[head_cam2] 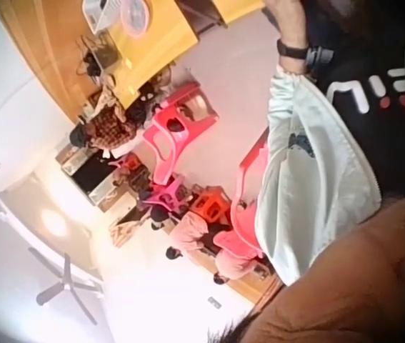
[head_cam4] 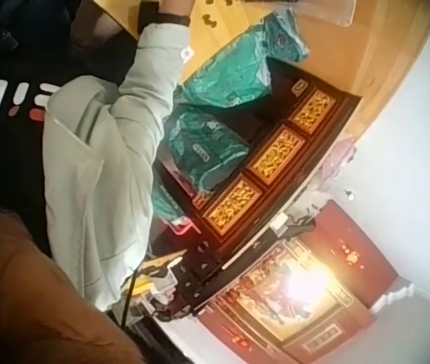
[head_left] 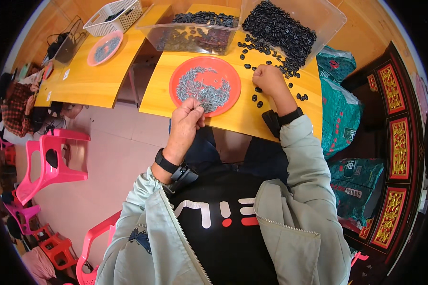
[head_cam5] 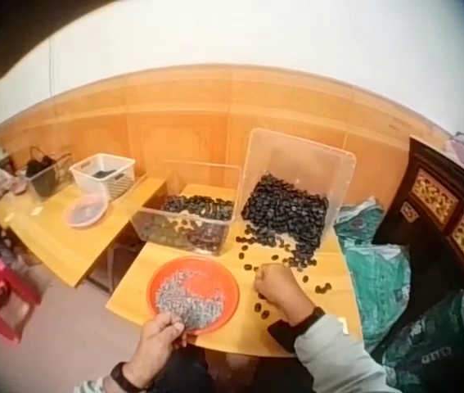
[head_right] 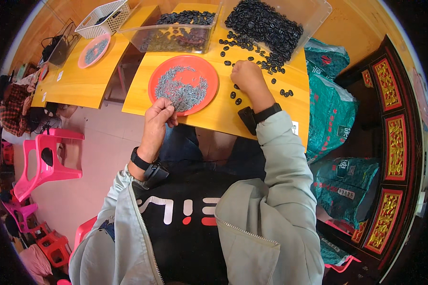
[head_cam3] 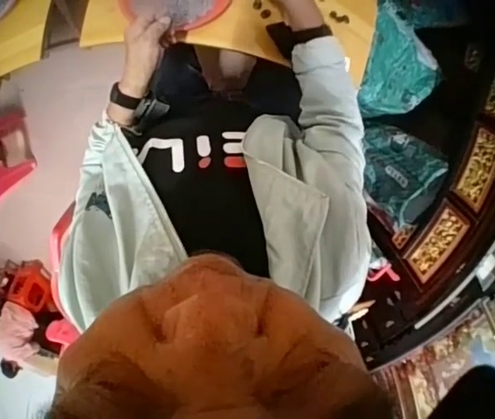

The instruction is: Manually sorting small black hardware parts from a tray into plastic containers.

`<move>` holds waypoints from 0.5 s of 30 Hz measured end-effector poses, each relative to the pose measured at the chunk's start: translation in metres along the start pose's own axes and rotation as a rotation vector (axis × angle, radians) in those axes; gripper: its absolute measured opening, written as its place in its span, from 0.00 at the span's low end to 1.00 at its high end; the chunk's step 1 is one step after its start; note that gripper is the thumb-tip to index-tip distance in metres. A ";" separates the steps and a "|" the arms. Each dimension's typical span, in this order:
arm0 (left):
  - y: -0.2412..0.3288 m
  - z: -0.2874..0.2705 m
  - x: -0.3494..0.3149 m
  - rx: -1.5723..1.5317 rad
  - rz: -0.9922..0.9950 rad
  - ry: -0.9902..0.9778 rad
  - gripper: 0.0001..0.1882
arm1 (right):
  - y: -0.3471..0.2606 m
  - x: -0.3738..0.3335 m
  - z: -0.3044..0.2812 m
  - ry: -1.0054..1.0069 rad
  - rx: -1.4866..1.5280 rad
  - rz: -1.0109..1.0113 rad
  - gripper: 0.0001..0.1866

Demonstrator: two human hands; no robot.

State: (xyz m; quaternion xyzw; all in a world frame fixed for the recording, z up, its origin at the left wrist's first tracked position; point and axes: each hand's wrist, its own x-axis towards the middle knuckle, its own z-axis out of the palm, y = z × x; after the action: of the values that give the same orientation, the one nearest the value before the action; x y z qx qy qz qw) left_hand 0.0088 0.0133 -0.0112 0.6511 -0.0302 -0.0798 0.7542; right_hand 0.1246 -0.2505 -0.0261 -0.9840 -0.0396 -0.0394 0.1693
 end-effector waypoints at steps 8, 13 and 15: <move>-0.003 0.002 -0.001 -0.021 -0.023 -0.014 0.06 | -0.023 -0.046 -0.028 -0.277 1.236 0.027 0.12; -0.004 0.004 0.000 -0.030 -0.046 -0.019 0.05 | -0.037 -0.064 -0.024 -0.267 1.266 -0.003 0.13; -0.005 0.002 0.000 -0.022 -0.039 -0.031 0.05 | -0.038 -0.066 -0.022 -0.238 1.237 -0.033 0.12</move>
State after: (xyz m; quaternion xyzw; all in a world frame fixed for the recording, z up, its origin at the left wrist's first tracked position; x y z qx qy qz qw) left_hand 0.0079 0.0104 -0.0155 0.6421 -0.0281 -0.1049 0.7589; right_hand 0.0537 -0.2267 0.0011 -0.7008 -0.0887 0.0981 0.7010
